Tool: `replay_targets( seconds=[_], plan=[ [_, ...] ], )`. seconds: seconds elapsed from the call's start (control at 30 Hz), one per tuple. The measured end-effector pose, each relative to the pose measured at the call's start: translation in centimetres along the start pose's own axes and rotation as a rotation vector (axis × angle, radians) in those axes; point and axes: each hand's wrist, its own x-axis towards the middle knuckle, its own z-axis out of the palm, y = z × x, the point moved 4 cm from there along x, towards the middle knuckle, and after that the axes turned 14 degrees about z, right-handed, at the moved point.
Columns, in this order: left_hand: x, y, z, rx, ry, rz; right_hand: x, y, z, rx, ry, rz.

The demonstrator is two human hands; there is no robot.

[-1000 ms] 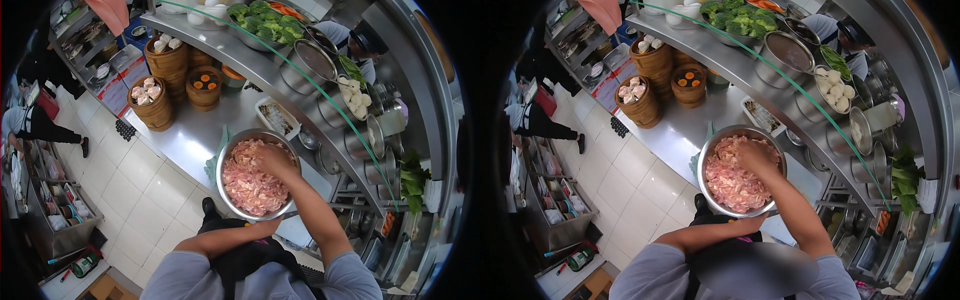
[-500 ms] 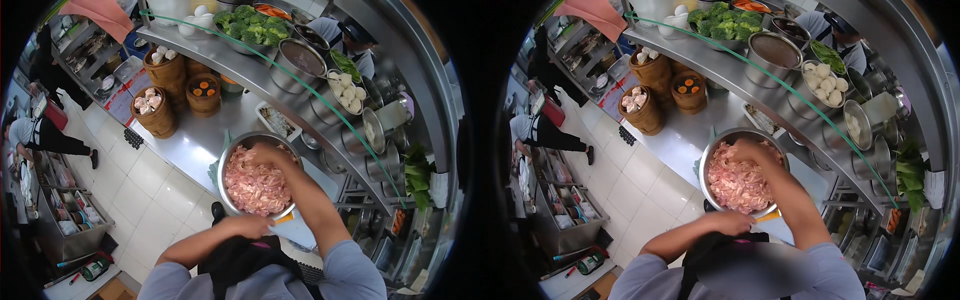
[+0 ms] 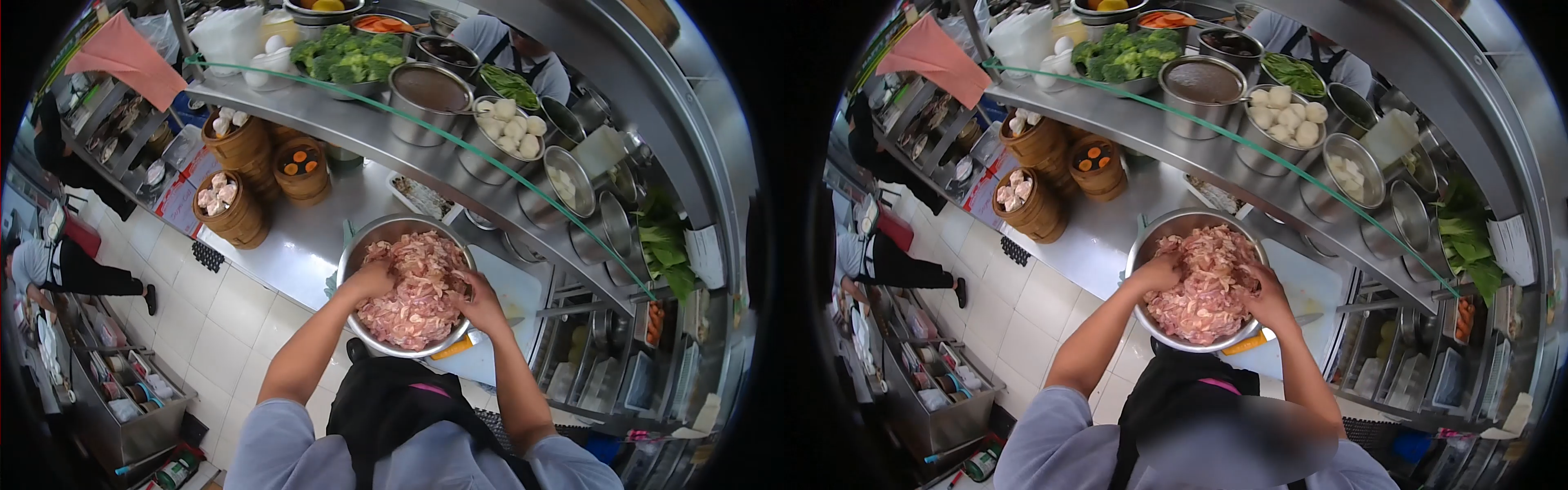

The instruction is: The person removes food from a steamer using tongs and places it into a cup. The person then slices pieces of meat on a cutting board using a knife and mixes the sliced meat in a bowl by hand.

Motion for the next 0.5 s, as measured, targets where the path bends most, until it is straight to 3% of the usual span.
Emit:
replay_targets(
  seconds=[0.07, 0.13, 0.2, 0.3, 0.37, 0.43, 0.5],
  plan=[
    [-1.4, 3.8, -3.1, 0.0, -0.023, 0.034, -0.9, 5.3, 2.6, 0.521, -0.066, 0.372],
    [-2.0, 8.0, -6.3, -0.085, -0.021, -0.055, -1.8, 5.0, 4.0, 0.586, -0.048, 0.467],
    [1.6, 2.0, -2.3, -0.042, -0.039, -0.111, -1.3, 6.6, 6.6, 0.978, -0.004, 0.663],
    [4.7, 0.6, -1.2, -0.049, 0.12, -0.068, 1.1, 7.6, 7.7, 1.095, -0.021, 0.622],
    [6.2, 0.7, -1.5, -0.111, -0.03, -0.105, 2.6, 5.9, 6.3, 1.178, -0.077, 0.608],
    [7.0, 0.0, -1.1, -0.091, -0.087, -0.161, 2.1, 2.1, 3.8, 1.173, -0.259, 0.831],
    [8.1, -2.0, -0.7, -0.14, -0.196, -0.234, 4.2, 5.1, 6.0, 1.22, -0.321, 0.819]
  ],
)
